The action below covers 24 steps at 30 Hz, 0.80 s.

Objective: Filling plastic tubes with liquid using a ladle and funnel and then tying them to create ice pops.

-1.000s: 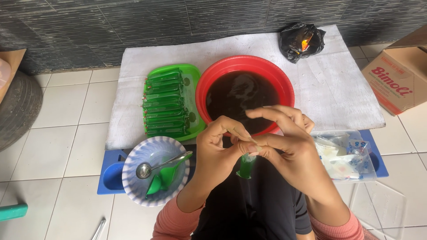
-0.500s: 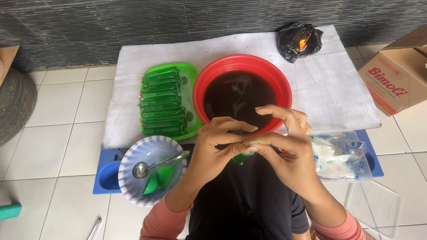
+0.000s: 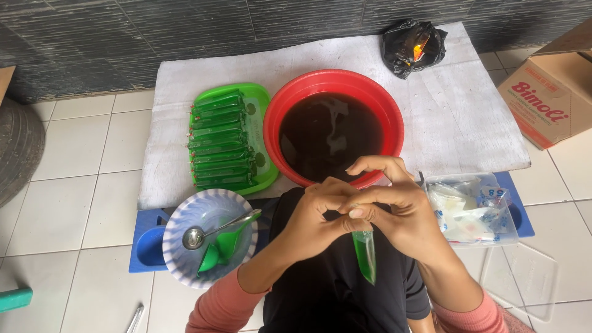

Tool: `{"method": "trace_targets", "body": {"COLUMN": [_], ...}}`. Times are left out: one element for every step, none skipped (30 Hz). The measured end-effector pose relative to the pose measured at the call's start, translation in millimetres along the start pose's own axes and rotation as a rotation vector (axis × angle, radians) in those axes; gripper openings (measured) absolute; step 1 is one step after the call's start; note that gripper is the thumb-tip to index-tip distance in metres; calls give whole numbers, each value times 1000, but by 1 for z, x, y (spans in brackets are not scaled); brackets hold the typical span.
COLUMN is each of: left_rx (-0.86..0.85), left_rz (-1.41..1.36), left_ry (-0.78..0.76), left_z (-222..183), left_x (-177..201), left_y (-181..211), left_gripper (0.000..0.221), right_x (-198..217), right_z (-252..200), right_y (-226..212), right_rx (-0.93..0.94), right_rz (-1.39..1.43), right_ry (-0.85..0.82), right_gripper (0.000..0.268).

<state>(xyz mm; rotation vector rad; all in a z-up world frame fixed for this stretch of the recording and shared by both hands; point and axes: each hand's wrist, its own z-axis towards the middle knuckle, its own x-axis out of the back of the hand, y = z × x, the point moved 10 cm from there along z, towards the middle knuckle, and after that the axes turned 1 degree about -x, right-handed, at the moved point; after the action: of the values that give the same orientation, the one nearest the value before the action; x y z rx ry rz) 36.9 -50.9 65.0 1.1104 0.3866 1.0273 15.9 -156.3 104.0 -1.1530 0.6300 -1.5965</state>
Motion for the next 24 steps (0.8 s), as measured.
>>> {"method": "trace_targets", "body": {"left_rx": [2,1,1,-2,-17,-27,-26,-24,-21,-22,-10,8,14,20,26,23,6,-4,-2,51,104,106,103,97], "left_rz": [-2,85,171,171,196,221,220,243,266,266,254,243,243,217,192,194,160,125,124,79,33,32,6,-21], "left_ry": [-2,54,109,111,157,199,197,227,257,259,267,271,268,242,216,215,183,152,153,84,16,15,-33,-81], "left_z": [-3,-5,-7,-7,-9,-12,-12,-9,-7,-5,-4,-4,-5,-4,-2,-2,-2,-3,-4,-4,-4,-7,-9,-10], "left_x": [-4,-1,1,-3,-3,-4,-2,3,8,10,14,17,18,19,19,21,19,17,14,4,-5,-8,-16,-23], "left_y": [4,8,12,12,14,15,17,18,20,20,18,17,17,16,15,11,7,4,-1,-11,-21,-25,-29,-33], "left_gripper": [11,13,15,15,10,12,12,15,18,18,17,16,16,19,21,21,18,15,15,14,14,14,23,35], "right_x": [-4,-2,0,-11,-10,-12,-24,-26,-28,-32,-40,-48,-47,-44,-41,-34,-39,-45,-43,-62,-80,-81,-100,-113], "right_z": [-5,-9,-14,-23,-34,-47,-51,-56,-62,-66,-70,-75,-80,-83,-85,-88,-84,-84,-81,-74,-71,-73,-80,-88], "right_y": [5,8,11,22,35,49,49,52,56,59,68,77,79,85,90,94,98,101,103,106,103,110,106,96], "right_rx": [-3,30,62,65,83,96,94,96,98,99,38,-29,-35,-70,-106,-103,-115,-134,-136,-182,-229,-232,-296,-352], "right_rz": [0,80,160,158,267,378,378,408,439,439,438,440,442,400,357,358,362,365,365,718,1067,1067,1388,1703], "right_ry": [1,57,113,112,222,336,337,442,546,544,525,509,510,527,544,546,408,267,266,94,-86,-84,-298,-523], "right_gripper": [13,14,16,16,23,35,35,47,73,73,46,58,58,43,29,29,23,37,37,40,49,49,35,23]}}
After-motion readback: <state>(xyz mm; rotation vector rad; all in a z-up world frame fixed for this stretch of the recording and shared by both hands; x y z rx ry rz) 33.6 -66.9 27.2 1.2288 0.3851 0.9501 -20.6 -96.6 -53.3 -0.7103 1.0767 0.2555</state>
